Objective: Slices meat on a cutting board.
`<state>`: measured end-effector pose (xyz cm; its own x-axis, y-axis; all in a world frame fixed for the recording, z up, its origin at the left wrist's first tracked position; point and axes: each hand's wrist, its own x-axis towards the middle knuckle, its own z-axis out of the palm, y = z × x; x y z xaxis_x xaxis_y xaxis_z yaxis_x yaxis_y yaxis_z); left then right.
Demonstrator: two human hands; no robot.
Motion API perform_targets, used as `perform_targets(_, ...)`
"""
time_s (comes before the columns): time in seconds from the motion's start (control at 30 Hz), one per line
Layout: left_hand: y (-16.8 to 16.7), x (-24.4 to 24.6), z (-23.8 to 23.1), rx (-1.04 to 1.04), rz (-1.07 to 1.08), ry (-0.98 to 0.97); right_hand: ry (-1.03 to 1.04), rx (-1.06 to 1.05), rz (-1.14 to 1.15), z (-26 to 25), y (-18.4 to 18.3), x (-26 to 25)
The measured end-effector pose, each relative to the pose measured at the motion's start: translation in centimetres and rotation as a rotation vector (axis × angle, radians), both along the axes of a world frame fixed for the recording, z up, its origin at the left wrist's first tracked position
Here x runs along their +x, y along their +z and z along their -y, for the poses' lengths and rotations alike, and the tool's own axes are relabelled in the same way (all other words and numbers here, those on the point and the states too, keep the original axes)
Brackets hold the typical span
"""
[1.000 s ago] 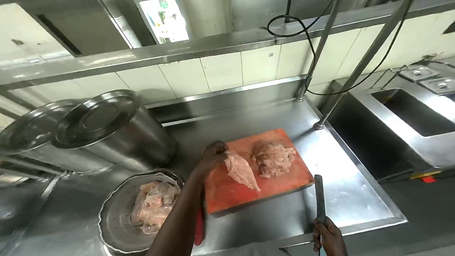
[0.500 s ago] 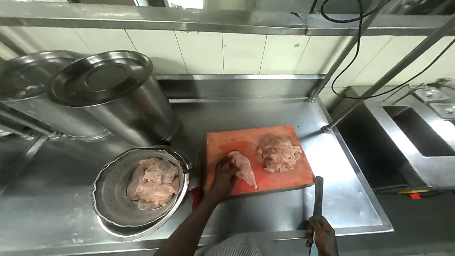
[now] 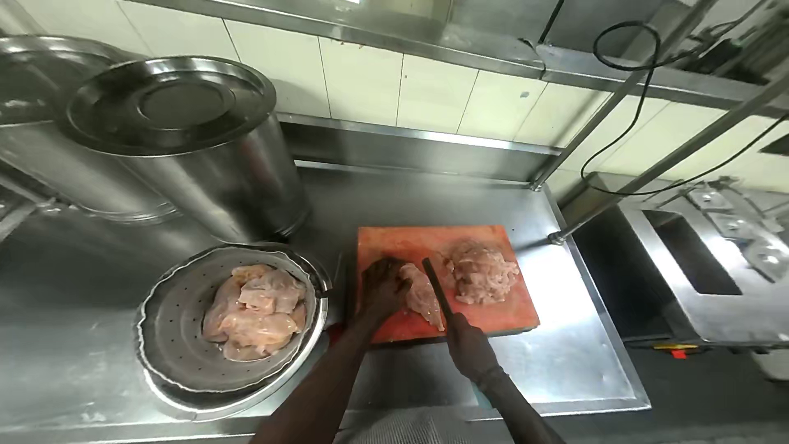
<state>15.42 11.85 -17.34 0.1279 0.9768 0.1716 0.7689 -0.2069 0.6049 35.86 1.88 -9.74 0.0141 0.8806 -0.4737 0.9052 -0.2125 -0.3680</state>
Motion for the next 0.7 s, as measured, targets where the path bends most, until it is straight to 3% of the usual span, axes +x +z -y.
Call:
perform_targets(0.23, -0.2, 0.2, 0.0, -0.023, -0.117, -0.031, 0.051, -0.106, 0.191, -2.2, 0.2, -3.1)
perform_targets(0.53, 0.2, 0.0, -0.1, -0.088, -0.128, -0.082, 0.010, -0.124, 0.227, -6.5, 0.4, -7.2)
perform_targets(0.7, -0.2, 0.1, 0.0, -0.010, -0.118, -0.050, 0.013, -0.145, 0.253, -4.1, -0.5, -6.4)
